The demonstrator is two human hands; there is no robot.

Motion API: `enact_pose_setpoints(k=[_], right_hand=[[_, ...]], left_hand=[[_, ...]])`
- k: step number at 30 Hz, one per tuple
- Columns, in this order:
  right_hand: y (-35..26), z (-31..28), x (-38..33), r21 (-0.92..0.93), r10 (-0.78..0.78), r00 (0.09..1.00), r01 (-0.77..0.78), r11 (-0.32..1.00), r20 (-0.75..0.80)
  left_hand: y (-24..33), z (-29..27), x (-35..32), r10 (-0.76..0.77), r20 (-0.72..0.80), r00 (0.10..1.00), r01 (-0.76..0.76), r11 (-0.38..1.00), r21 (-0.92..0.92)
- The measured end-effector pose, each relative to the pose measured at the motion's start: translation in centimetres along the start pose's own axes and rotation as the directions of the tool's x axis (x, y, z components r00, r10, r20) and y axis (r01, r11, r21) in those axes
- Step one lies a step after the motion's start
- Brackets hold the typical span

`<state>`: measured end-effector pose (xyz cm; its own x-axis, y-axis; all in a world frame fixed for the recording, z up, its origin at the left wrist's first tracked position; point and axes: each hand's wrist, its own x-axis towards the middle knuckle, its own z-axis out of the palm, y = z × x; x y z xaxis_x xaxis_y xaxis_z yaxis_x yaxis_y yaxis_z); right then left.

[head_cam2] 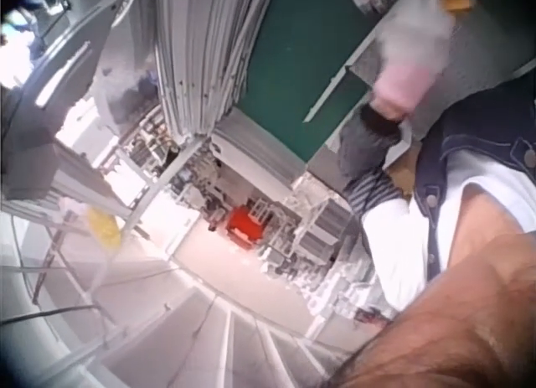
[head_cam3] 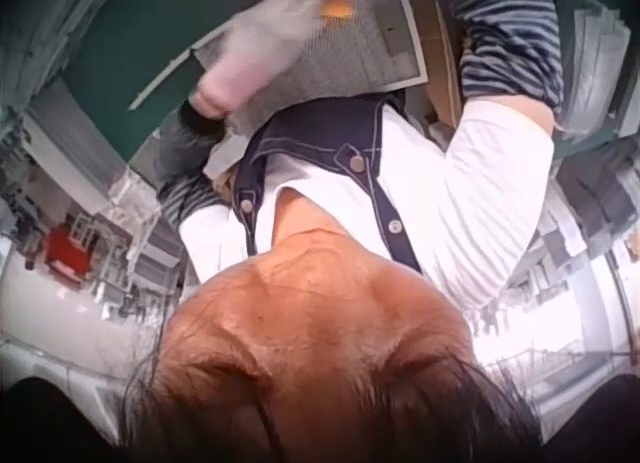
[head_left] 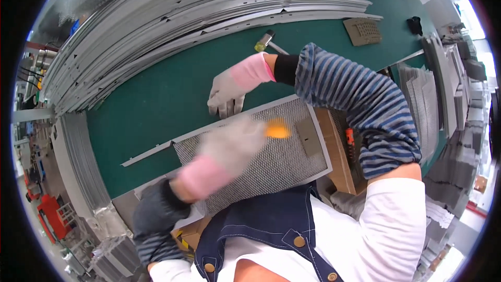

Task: The worker is assembling metal mesh filters by inserting the mesh into aluminum frames and securing components using a power drill and small screws.

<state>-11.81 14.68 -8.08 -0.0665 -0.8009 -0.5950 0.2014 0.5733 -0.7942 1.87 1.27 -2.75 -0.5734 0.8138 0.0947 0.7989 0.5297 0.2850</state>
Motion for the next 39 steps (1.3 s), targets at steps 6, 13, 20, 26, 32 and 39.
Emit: enact_pose_setpoints(k=[6, 13, 20, 26, 32, 39], right_hand=[[-0.3, 1.1, 0.2, 0.023, -0.111, 0.993, 0.112, 0.993, -0.032], [-0.7, 1.6, -1.3, -0.009, -0.073, 0.982, 0.072, 0.997, -0.174], [-0.6, 2.1, -0.2, -0.295, -0.179, 0.953, 0.102, 0.95, -0.246], [-1.7, 4.0, -1.3, -0.306, -0.241, 0.892, 0.124, 0.944, -0.382], [-0.8, 7.0, 1.4, -0.574, -0.337, 0.815, 0.008, 0.819, -0.47], [-1.8, 8.0, 1.2, -0.44, -0.297, 0.85, 0.087, 0.894, -0.435]], left_hand=[[3.0, 7.4, 4.0, -0.071, 0.061, 0.996, 0.065, 0.994, 0.093], [2.6, 7.6, 4.0, -0.229, 0.027, 0.973, 0.227, 0.972, 0.054], [-1.2, 3.6, -5.3, -0.401, 0.22, 0.889, 0.348, 0.905, 0.245], [-3.8, 0.6, -15.0, -0.693, 0.276, 0.666, 0.598, 0.717, 0.358], [-7.0, -2.6, -26.1, -0.551, -0.098, 0.829, 0.546, 0.759, 0.354], [-8.5, -7.3, -20.4, -0.402, -0.74, 0.539, 0.629, 0.777, 0.036]])
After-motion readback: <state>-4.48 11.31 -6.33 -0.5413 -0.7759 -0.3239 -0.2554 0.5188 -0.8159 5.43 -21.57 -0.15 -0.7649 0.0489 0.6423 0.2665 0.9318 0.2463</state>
